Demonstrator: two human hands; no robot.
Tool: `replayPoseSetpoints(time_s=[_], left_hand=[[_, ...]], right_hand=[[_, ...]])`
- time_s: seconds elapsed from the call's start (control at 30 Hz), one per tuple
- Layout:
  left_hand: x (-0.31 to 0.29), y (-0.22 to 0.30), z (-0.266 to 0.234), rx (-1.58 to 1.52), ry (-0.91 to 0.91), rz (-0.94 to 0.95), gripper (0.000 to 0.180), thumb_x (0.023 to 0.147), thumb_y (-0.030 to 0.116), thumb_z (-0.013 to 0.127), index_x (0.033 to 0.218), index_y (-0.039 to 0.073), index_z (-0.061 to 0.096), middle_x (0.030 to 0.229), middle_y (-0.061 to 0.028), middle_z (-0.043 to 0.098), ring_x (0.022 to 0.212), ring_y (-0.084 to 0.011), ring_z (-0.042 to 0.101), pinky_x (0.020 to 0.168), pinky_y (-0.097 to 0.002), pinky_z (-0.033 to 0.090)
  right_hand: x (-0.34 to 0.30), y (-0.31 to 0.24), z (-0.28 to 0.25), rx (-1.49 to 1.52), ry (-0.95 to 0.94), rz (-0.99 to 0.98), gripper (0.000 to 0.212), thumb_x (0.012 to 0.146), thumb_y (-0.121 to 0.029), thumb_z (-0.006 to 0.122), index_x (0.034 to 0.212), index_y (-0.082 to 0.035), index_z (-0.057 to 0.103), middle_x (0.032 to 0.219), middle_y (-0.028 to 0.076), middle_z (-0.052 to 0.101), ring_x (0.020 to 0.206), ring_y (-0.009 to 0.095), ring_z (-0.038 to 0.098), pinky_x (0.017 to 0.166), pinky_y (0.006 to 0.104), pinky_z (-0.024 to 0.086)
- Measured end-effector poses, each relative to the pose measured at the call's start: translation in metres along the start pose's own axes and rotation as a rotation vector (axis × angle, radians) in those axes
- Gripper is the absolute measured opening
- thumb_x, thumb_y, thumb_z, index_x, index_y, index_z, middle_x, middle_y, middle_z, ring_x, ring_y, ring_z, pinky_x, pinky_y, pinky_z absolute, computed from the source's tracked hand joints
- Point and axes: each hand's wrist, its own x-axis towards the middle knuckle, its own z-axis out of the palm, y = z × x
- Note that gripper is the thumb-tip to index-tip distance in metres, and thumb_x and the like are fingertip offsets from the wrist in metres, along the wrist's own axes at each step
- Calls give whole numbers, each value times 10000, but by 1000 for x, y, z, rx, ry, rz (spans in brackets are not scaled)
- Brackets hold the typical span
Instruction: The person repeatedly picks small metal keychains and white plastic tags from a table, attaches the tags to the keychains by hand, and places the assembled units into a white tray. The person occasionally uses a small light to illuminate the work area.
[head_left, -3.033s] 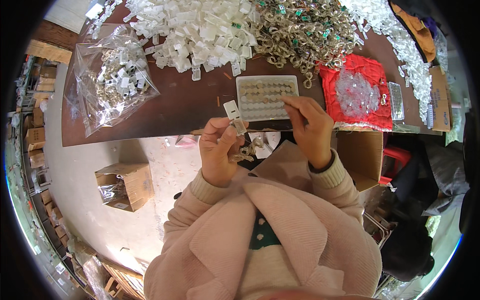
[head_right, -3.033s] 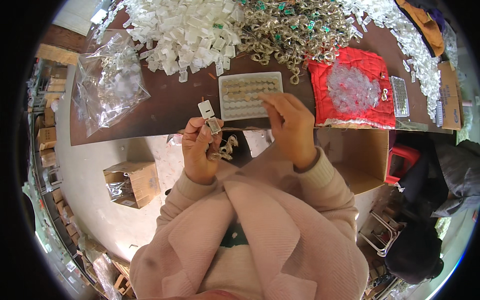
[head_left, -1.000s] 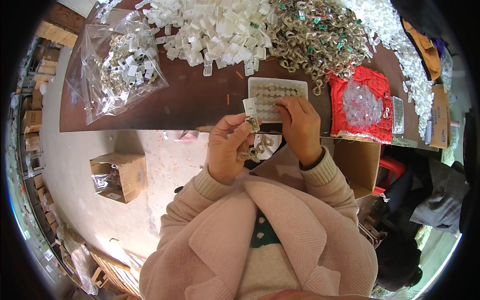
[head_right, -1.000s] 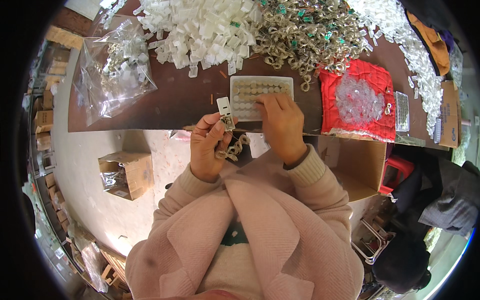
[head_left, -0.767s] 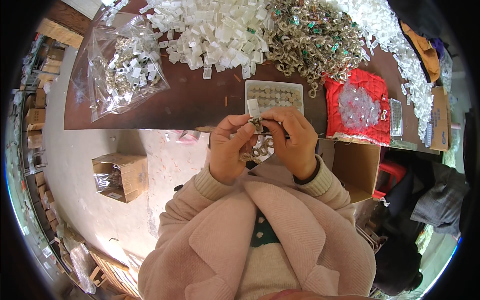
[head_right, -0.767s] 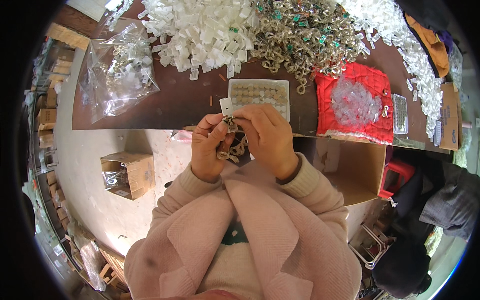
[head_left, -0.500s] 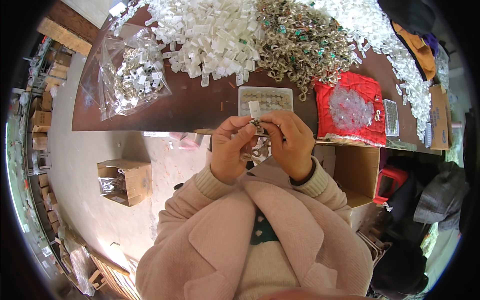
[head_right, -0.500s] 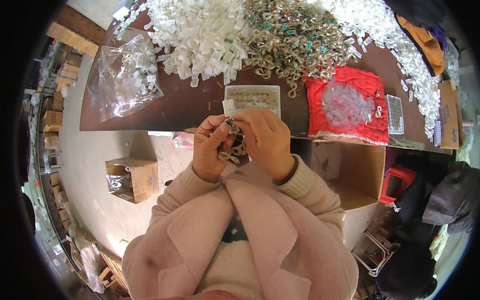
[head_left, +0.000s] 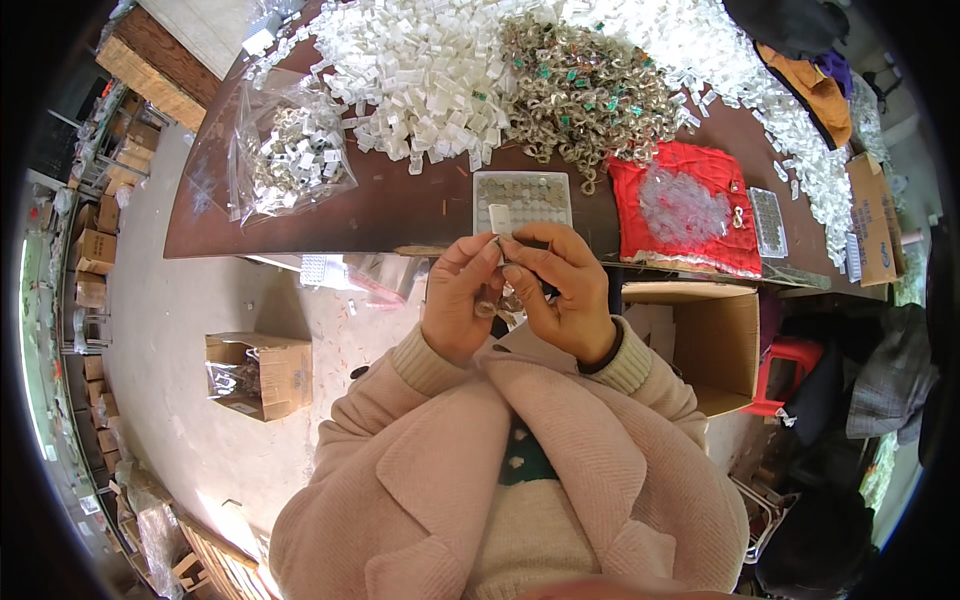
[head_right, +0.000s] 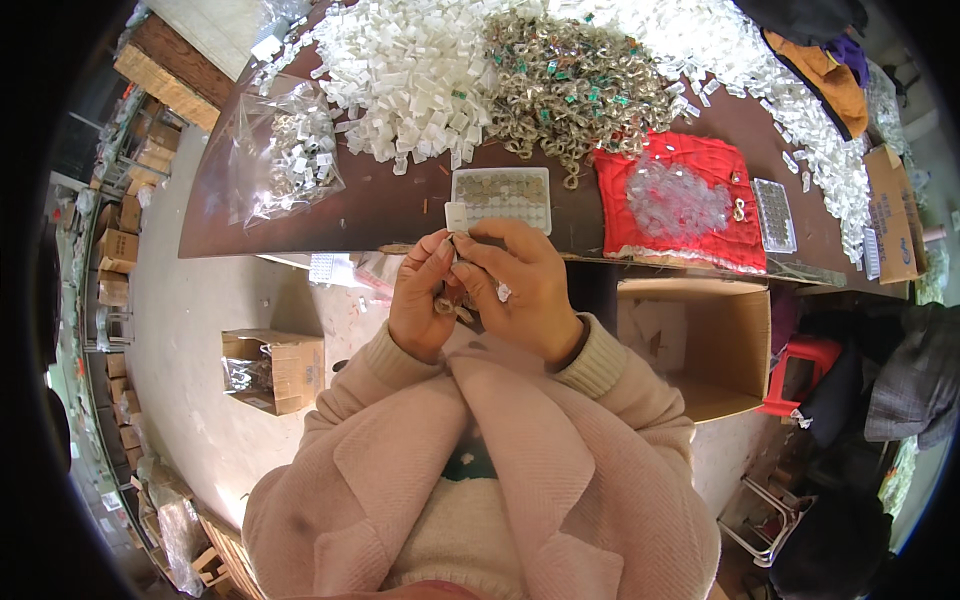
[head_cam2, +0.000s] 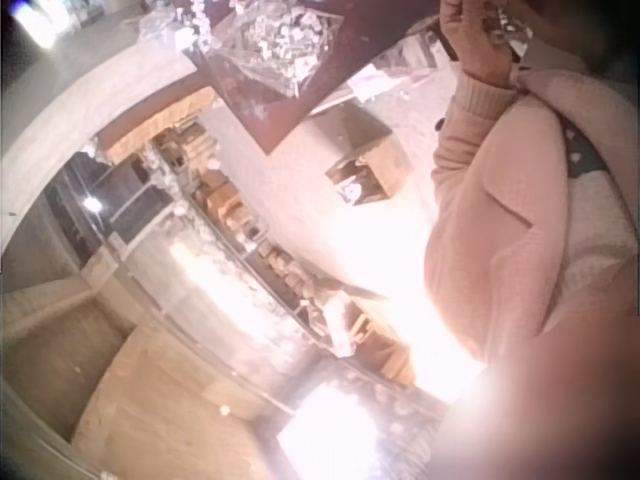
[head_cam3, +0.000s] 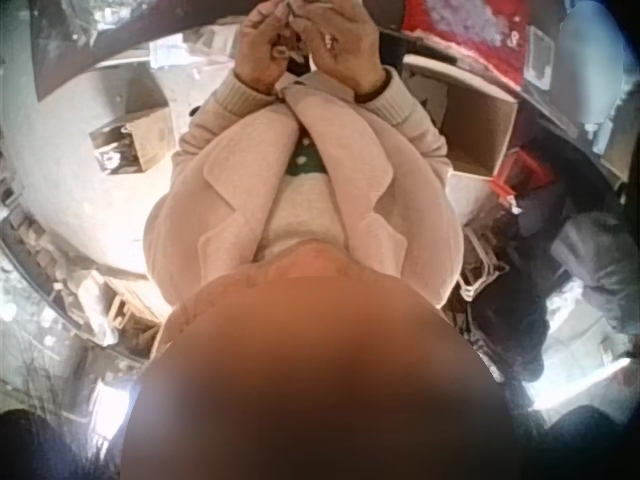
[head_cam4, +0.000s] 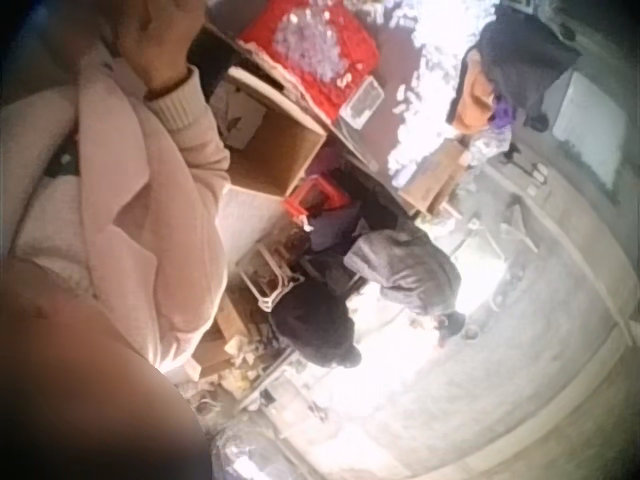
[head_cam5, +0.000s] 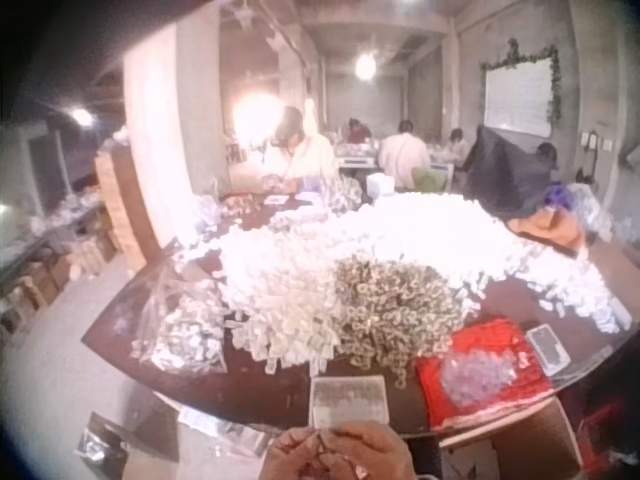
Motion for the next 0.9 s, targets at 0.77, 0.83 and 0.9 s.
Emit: replayPoseSetpoints(time_s=[0.77,0.83,0.9], left_hand=[[-55,10,4,-47,-281,-105,200,952,99,660,1137,24,649,1036,-115,709,714,-72,551,679,-200,482],[-66,14,0,-20,-248,-72,209,953,111,659,1145,29,651,1062,-140,715,701,-72,536,687,-194,478],[-74,15,-2,21,-219,-46,250,956,154,656,1162,17,623,1074,-145,697,708,-58,539,604,-171,440]], right_hand=[[-24,-28,-17,830,-100,376,172,986,-31,606,1137,47,634,982,63,702,871,89,647,766,236,526],[-28,-34,-9,777,-101,404,192,989,-35,602,1161,49,626,991,69,703,868,91,649,762,238,533],[-31,-38,-3,737,-105,377,217,993,-44,598,1189,47,623,1014,68,702,868,88,649,754,234,538]])
